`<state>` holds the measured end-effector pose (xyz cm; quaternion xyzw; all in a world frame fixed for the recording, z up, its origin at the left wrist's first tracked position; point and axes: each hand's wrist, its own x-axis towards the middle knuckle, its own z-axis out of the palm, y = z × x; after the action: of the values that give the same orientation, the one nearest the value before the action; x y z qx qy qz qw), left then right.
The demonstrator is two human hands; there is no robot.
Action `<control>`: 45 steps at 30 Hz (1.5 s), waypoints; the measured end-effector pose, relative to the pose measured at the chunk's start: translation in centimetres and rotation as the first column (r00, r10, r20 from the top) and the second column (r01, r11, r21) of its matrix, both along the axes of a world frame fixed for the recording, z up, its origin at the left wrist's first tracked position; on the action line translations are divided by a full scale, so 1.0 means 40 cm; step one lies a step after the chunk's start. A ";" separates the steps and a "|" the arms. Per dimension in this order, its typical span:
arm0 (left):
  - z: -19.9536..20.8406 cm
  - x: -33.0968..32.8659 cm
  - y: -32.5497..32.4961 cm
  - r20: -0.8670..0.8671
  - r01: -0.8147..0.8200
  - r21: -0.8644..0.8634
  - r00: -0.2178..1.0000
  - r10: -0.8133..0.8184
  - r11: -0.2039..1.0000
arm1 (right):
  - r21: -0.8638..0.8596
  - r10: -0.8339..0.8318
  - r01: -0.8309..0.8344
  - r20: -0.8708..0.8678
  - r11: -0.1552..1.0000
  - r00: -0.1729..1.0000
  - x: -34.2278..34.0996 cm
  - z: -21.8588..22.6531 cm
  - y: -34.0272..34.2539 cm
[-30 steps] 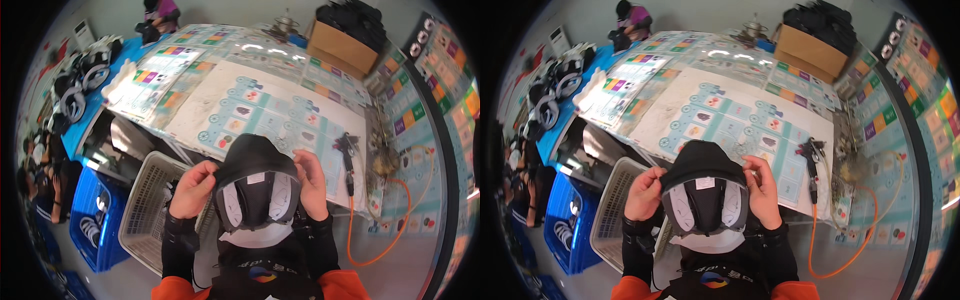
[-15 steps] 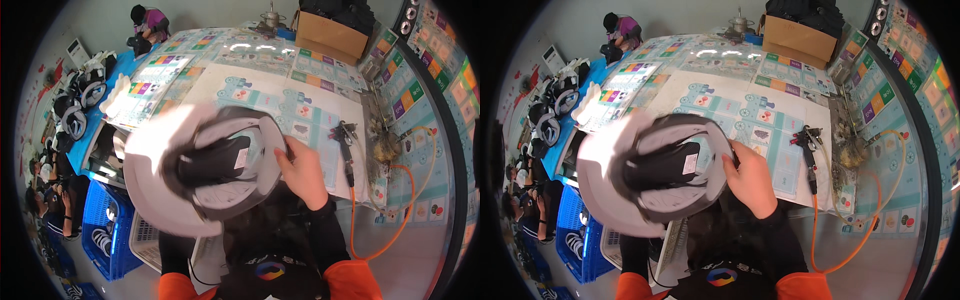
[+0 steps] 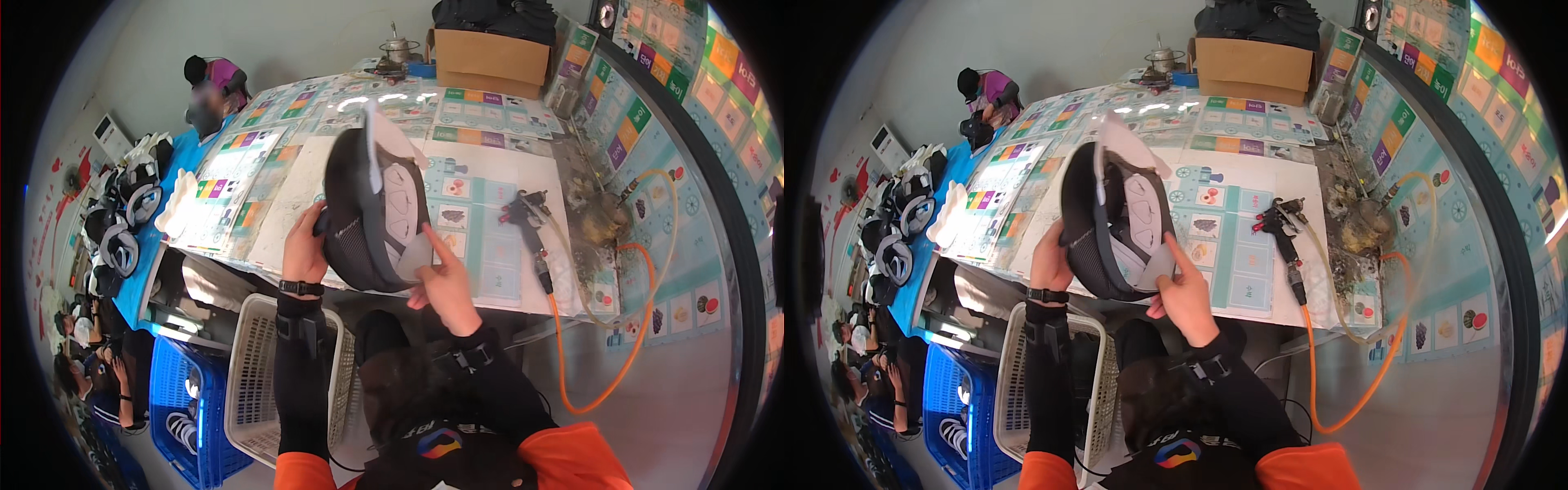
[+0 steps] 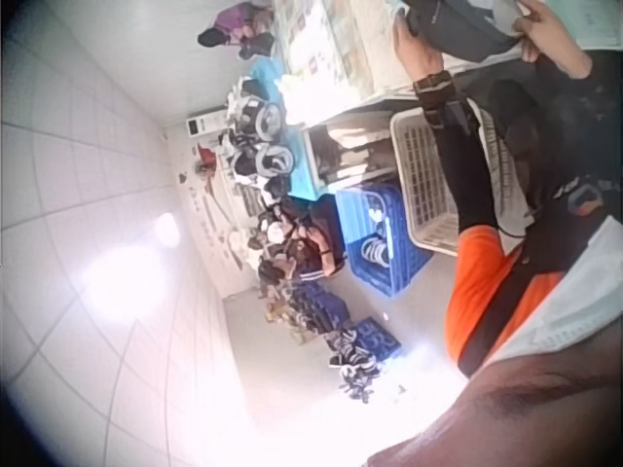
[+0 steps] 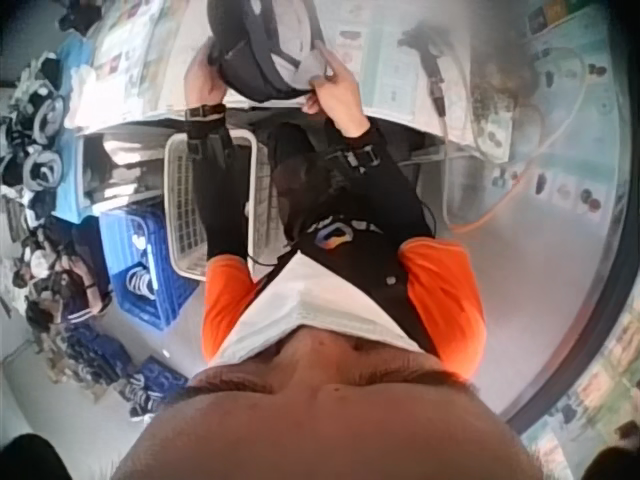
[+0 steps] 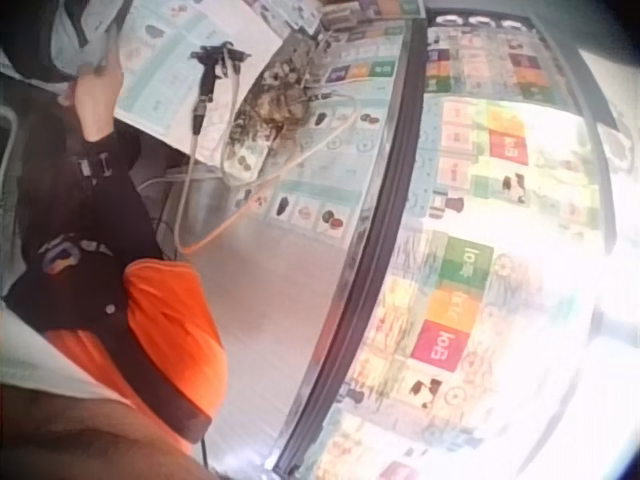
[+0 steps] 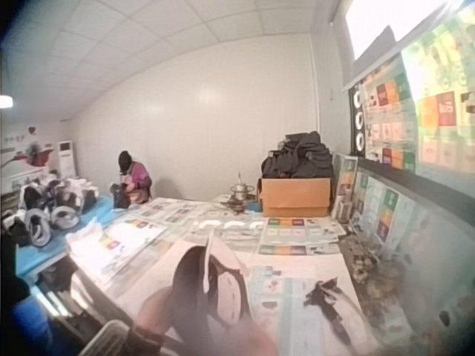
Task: Apply adhesive and assemble shoe components using an air sprayer and manual pressure.
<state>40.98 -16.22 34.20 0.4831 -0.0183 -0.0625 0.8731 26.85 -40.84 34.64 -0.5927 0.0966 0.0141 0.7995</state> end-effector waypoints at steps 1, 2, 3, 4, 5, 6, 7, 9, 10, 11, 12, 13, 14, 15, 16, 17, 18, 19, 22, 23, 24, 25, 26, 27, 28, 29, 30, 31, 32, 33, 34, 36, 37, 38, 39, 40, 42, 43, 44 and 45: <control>0.007 -0.002 -0.001 0.006 -0.003 0.005 1.000 0.003 1.000 | 0.026 0.034 -0.034 -0.011 0.999 0.999 0.007 -0.021 0.005; 0.020 -0.001 -0.046 -0.063 0.033 0.124 0.998 -0.026 0.992 | 0.020 0.011 -0.011 -0.014 1.000 1.000 0.019 -0.056 -0.016; 0.054 -0.022 -0.062 -0.128 0.052 0.253 0.992 -0.020 0.966 | 0.084 0.036 -0.034 -0.027 0.996 0.999 0.027 -0.081 -0.015; 0.088 -0.061 -0.093 -0.064 -0.033 0.442 0.996 0.068 0.896 | 0.142 0.058 -0.051 -0.042 0.988 0.997 0.029 -0.097 -0.019; 0.077 -0.077 -0.064 0.141 -0.200 0.593 0.980 0.143 0.780 | 0.148 0.077 -0.071 -0.040 0.986 0.996 0.027 -0.096 -0.007; 0.103 -0.111 -0.074 0.327 -0.311 0.562 0.935 0.139 0.767 | 0.139 0.055 -0.042 -0.090 0.989 0.994 0.028 -0.099 -0.013; 0.153 -0.161 -0.095 0.498 -0.409 0.509 0.858 0.128 0.757 | 0.127 0.028 -0.010 -0.142 0.992 0.990 0.033 -0.108 -0.025; 0.260 -0.281 -0.114 0.645 -0.129 0.322 0.755 -0.118 0.938 | 0.112 -0.002 0.023 -0.184 0.993 0.983 0.041 -0.133 -0.077; 0.307 -0.357 -0.107 0.712 -0.023 0.284 0.675 -0.194 0.959 | 0.105 -0.003 0.023 -0.191 0.994 0.982 0.046 -0.124 -0.077; 0.351 -0.425 -0.106 0.774 0.077 0.255 0.582 -0.251 0.964 | 0.097 0.008 0.012 -0.199 0.995 0.980 0.044 -0.104 -0.072; 0.435 -0.515 -0.083 0.766 -0.037 0.289 0.609 -0.207 0.957 | 0.115 0.087 -0.071 -0.147 0.991 0.985 0.038 -0.077 -0.005; 0.425 -0.483 -0.138 0.782 0.161 0.211 0.563 -0.266 0.964 | 0.037 -0.022 0.027 -0.120 0.999 0.993 0.035 -0.094 -0.090; 0.479 -0.509 -0.158 0.796 0.253 0.207 0.518 -0.313 0.945 | 0.022 -0.002 0.004 -0.091 1.000 0.996 0.030 -0.068 -0.083; 0.506 -0.513 -0.179 0.812 0.362 0.197 0.460 -0.359 0.911 | 0.005 -0.028 0.029 -0.069 1.000 0.997 0.028 -0.066 -0.085; 0.541 -0.540 -0.192 0.824 0.437 0.214 0.400 -0.402 0.874 | -0.018 -0.001 0.000 -0.034 1.000 0.999 0.028 -0.049 -0.065; 0.517 -0.537 -0.199 0.822 0.418 0.218 0.407 -0.397 0.882 | -0.060 -0.006 0.006 -0.009 0.998 1.000 0.028 -0.054 -0.063; 0.478 -0.528 -0.204 0.876 0.542 0.125 0.333 -0.349 0.831 | -0.076 -0.010 0.012 0.025 0.997 1.000 0.027 -0.057 -0.066; 0.464 -0.521 -0.197 0.923 0.662 0.035 0.265 -0.278 0.749 | -0.080 0.002 0.000 0.024 0.997 1.000 0.031 -0.064 -0.056; 0.450 -0.535 -0.187 0.958 0.600 0.111 0.146 -0.245 0.792 | -0.464 -0.129 0.237 0.253 0.854 0.959 0.042 -0.089 -0.059; 0.458 -0.542 -0.191 0.967 0.567 0.154 0.082 -0.241 0.809 | -0.461 -0.124 0.232 0.254 0.857 0.959 0.041 -0.091 -0.058; 0.467 -0.563 -0.198 0.968 0.567 0.157 0.074 -0.239 0.809 | -0.495 -0.117 0.261 0.302 0.829 0.946 0.045 -0.089 -0.061; 0.474 -0.601 -0.208 0.944 0.445 0.016 0.289 -0.161 0.895 | -0.527 -0.109 0.291 0.349 0.799 0.931 0.049 -0.088 -0.064; 0.485 -0.623 -0.211 0.876 0.281 -0.098 0.479 -0.052 0.955 | -0.523 -0.105 0.291 0.357 0.801 0.928 0.054 -0.090 -0.056; 0.485 -0.598 -0.202 0.880 0.276 -0.094 0.473 -0.050 0.957 | -0.517 -0.090 0.297 0.387 0.802 0.918 0.059 -0.094 -0.044; 0.486 -0.544 -0.190 0.980 0.357 0.051 0.163 -0.116 0.933 | -0.519 -0.081 0.305 0.410 0.798 0.909 0.056 -0.094 -0.042; 0.483 -0.516 -0.180 0.974 0.383 0.210 -0.165 -0.157 0.899 | -0.523 -0.079 0.305 0.409 0.796 0.909 0.058 -0.091 -0.044; 0.470 -0.534 -0.176 0.975 0.383 0.205 -0.163 -0.153 0.901 | -0.577 -0.040 0.336 0.464 0.744 0.885 0.064 -0.085 -0.048; 0.463 -0.577 -0.167 0.989 0.194 0.143 -0.059 -0.134 0.970 | -0.614 0.017 0.355 0.515 0.705 0.857 0.068 -0.076 -0.031; 0.461 -0.591 -0.162 0.996 0.013 0.080 0.029 -0.080 0.997 | -0.615 0.019 0.356 0.517 0.703 0.856 0.073 -0.076 -0.033; 0.464 -0.584 -0.135 0.997 0.012 0.077 0.027 -0.077 0.997 | -0.645 0.041 0.370 0.529 0.668 0.848 0.079 -0.080 -0.036; 0.479 -0.569 -0.098 0.960 0.158 0.225 0.134 -0.247 0.961 | -0.674 0.064 0.384 0.539 0.631 0.840 0.085 -0.086 -0.041; 0.457 -0.556 -0.112 0.908 0.401 0.170 0.291 -0.301 0.900 | -0.682 0.048 0.384 0.523 0.623 0.851 0.110 -0.101 -0.054; 0.384 -0.632 -0.227 0.867 0.333 -0.324 0.480 0.136 0.886 | -0.680 0.067 0.339 0.496 0.650 0.866 0.115 -0.109 -0.009; 0.432 -0.630 -0.175 0.774 0.394 -0.162 0.619 -0.131 0.905 | -0.678 0.070 0.338 0.498 0.652 0.864 0.119 -0.102 -0.003; 0.481 -0.632 -0.120 0.599 0.476 -0.018 0.709 -0.372 0.879 | -0.674 0.107 0.230 0.419 0.702 0.902 0.120 -0.089 0.005; 0.396 -0.591 -0.170 0.893 0.450 -0.036 0.415 -0.173 0.892 | -0.658 0.149 0.120 0.337 0.743 0.930 0.120 -0.080 0.015; 0.432 -0.506 -0.163 0.961 0.548 0.201 0.050 -0.271 0.812 | -0.627 0.080 0.216 0.408 0.748 0.909 0.125 -0.093 -0.019; 0.431 -0.498 -0.170 0.962 0.564 0.202 0.041 -0.272 0.801 | -0.581 0.030 0.284 0.471 0.763 0.882 0.124 -0.106 -0.028; 0.438 -0.497 -0.164 0.962 0.578 0.198 0.041 -0.271 0.792 | -0.499 0.028 0.291 0.537 0.817 0.843 0.111 -0.090 -0.018; 0.444 -0.493 -0.150 0.892 0.387 0.213 0.299 -0.340 0.897 | -0.419 0.007 0.305 0.597 0.855 0.802 0.097 -0.080 -0.003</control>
<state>21.25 -22.20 51.95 0.4006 -0.6030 0.0175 0.6896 30.73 -40.97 31.43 -0.7431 -0.1025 -0.2571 0.6092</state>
